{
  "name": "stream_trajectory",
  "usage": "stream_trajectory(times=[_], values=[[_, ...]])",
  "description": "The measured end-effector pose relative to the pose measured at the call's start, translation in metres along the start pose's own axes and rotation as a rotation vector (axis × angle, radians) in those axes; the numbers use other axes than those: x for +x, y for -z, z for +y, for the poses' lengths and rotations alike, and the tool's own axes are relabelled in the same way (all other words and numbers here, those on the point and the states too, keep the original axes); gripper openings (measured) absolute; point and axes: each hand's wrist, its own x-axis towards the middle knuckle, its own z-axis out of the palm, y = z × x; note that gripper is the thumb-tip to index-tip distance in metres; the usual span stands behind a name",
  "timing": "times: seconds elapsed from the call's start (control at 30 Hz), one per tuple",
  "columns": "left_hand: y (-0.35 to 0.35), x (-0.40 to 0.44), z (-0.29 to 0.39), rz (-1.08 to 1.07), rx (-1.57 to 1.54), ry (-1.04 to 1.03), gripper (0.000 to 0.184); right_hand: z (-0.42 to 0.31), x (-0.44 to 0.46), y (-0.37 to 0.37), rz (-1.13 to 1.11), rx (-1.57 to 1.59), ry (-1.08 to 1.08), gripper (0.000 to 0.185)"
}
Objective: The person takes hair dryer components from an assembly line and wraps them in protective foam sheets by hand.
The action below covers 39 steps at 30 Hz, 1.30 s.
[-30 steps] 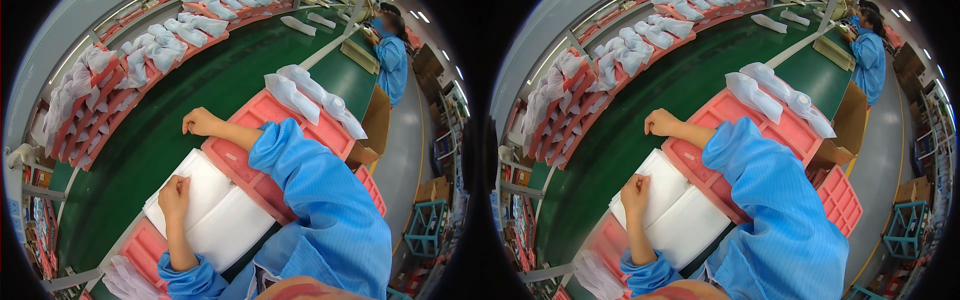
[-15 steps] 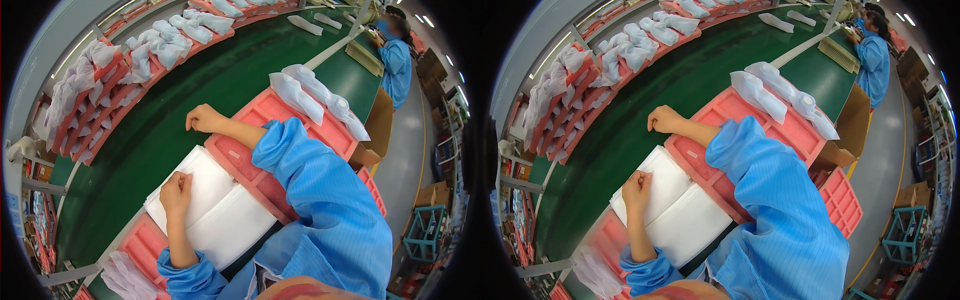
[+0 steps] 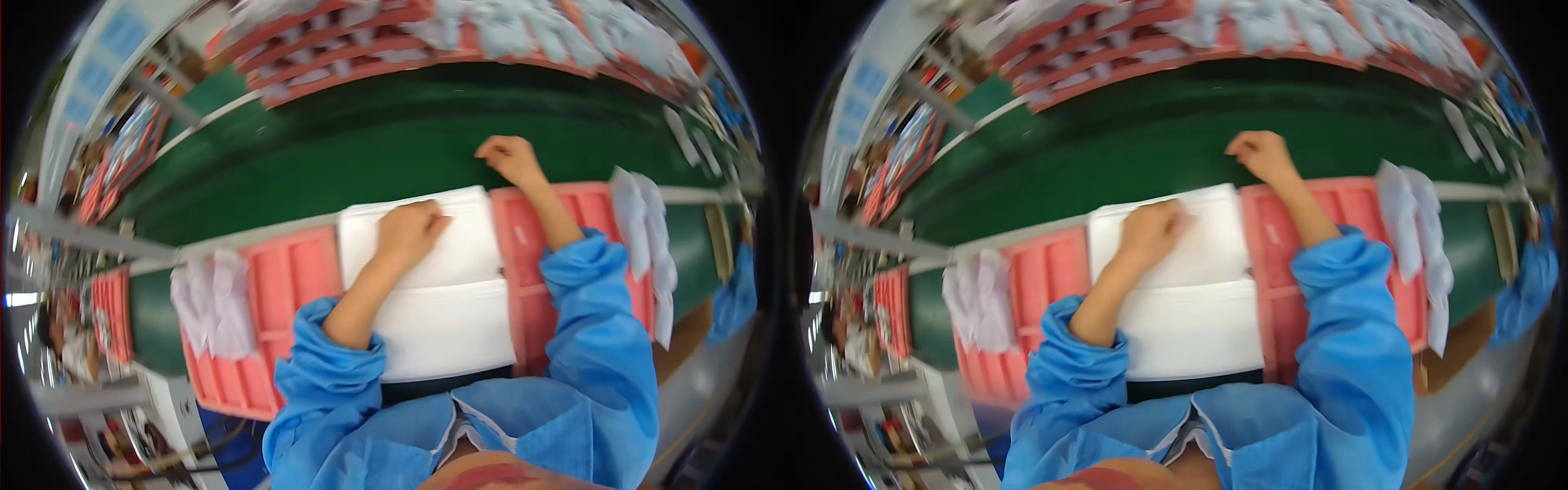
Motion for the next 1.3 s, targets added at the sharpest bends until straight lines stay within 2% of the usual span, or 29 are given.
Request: stream_trajectory(times=[0.07, 0.1, 0.17, 0.23, 0.5, 1.3], values=[[-0.0068, 0.0004, -0.0055, 0.041, 0.002, -0.024, 0.024, -0.0032, -0.0006, 0.002, -0.013, -0.046, -0.018, 0.021], [-0.0042, 0.0001, -0.0035, 0.015, -0.012, 0.011, 0.024, -0.0035, 0.0, 0.0011, -0.034, -0.008, -0.109, 0.021], [-0.0018, -0.0007, -0.0035, 0.004, -0.023, 0.062, 0.023, -0.006, -0.0003, 0.0019, -0.056, 0.035, -0.139, 0.021], [-0.0032, -0.002, -0.0062, 0.032, -0.076, -0.017, 0.021, -0.0076, 0.0, 0.0026, -0.076, 0.036, -0.136, 0.021], [-0.0024, -0.0015, -0.0053, 0.018, -0.083, -0.016, 0.021, -0.004, 0.0006, 0.0023, -0.083, 0.068, -0.193, 0.023], [-0.0022, -0.0008, -0.0059, 0.025, -0.068, -0.029, 0.021, -0.0044, 0.0012, 0.0038, -0.094, 0.1, -0.191, 0.026]])
